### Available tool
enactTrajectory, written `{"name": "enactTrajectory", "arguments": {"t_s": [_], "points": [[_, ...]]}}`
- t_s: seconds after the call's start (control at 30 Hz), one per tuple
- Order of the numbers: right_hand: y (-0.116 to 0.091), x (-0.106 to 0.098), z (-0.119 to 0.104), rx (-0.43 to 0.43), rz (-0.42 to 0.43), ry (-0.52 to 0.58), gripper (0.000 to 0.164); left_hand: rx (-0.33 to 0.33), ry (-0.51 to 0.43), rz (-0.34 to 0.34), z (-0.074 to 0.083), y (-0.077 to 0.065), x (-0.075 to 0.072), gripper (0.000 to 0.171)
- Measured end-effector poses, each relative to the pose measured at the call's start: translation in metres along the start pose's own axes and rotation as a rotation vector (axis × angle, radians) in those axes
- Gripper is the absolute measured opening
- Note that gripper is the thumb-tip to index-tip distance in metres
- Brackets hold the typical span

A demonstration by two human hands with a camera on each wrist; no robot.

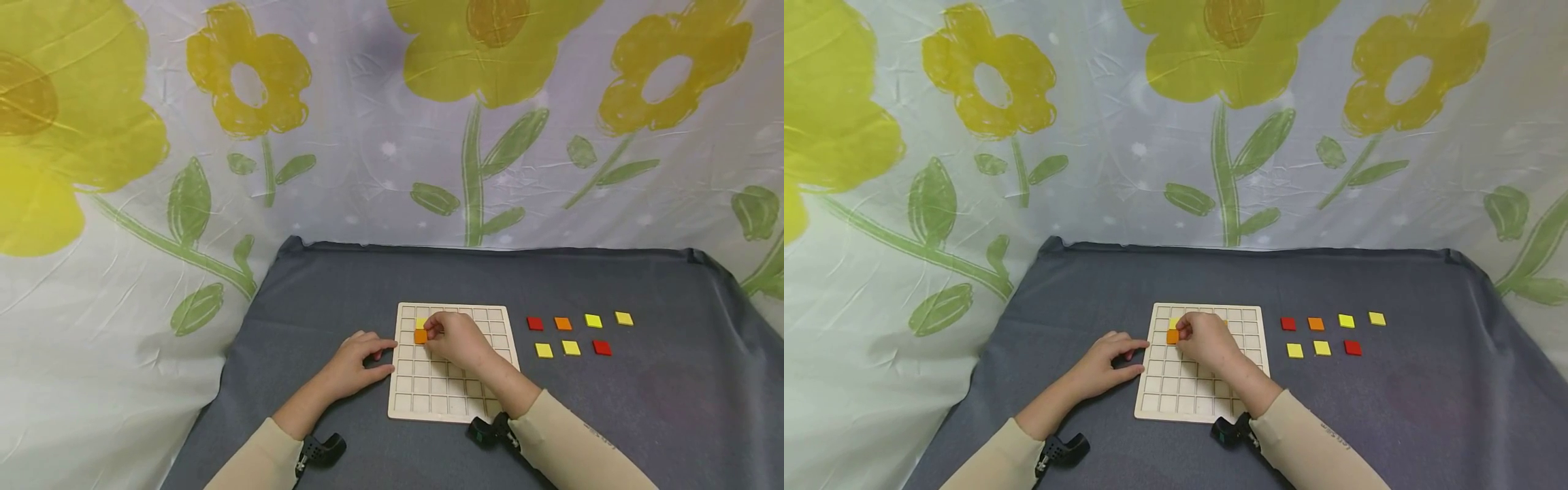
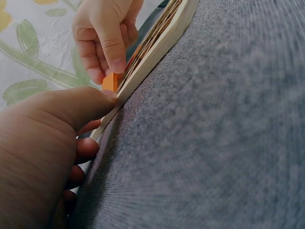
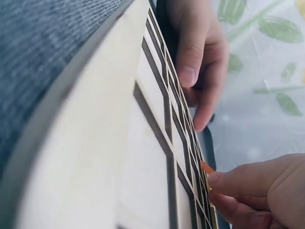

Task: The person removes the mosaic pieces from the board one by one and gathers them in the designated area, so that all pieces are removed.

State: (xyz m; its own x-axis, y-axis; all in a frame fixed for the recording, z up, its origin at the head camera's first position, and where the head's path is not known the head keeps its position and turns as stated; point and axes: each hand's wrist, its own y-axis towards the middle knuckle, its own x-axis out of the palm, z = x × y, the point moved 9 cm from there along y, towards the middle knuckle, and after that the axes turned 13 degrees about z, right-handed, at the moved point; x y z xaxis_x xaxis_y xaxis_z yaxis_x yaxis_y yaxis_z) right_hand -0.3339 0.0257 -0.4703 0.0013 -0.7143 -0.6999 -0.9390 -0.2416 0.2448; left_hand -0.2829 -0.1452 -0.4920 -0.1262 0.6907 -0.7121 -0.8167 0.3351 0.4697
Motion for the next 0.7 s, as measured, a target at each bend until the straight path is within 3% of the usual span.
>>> {"name": "enactTrajectory", "arguments": {"t_s": [0.43,0.7], "points": [[0.0,-0.002,-0.002,-0.011,-0.01,-0.024,0.02,-0.008,-0.002,-0.003,0.001,-0.001,0.0,0.035],[0.0,-0.021,0.0,0.084,-0.02,0.124,0.022,0.009,-0.01,0.005,0.0,0.0,0.001,0.035]]}}
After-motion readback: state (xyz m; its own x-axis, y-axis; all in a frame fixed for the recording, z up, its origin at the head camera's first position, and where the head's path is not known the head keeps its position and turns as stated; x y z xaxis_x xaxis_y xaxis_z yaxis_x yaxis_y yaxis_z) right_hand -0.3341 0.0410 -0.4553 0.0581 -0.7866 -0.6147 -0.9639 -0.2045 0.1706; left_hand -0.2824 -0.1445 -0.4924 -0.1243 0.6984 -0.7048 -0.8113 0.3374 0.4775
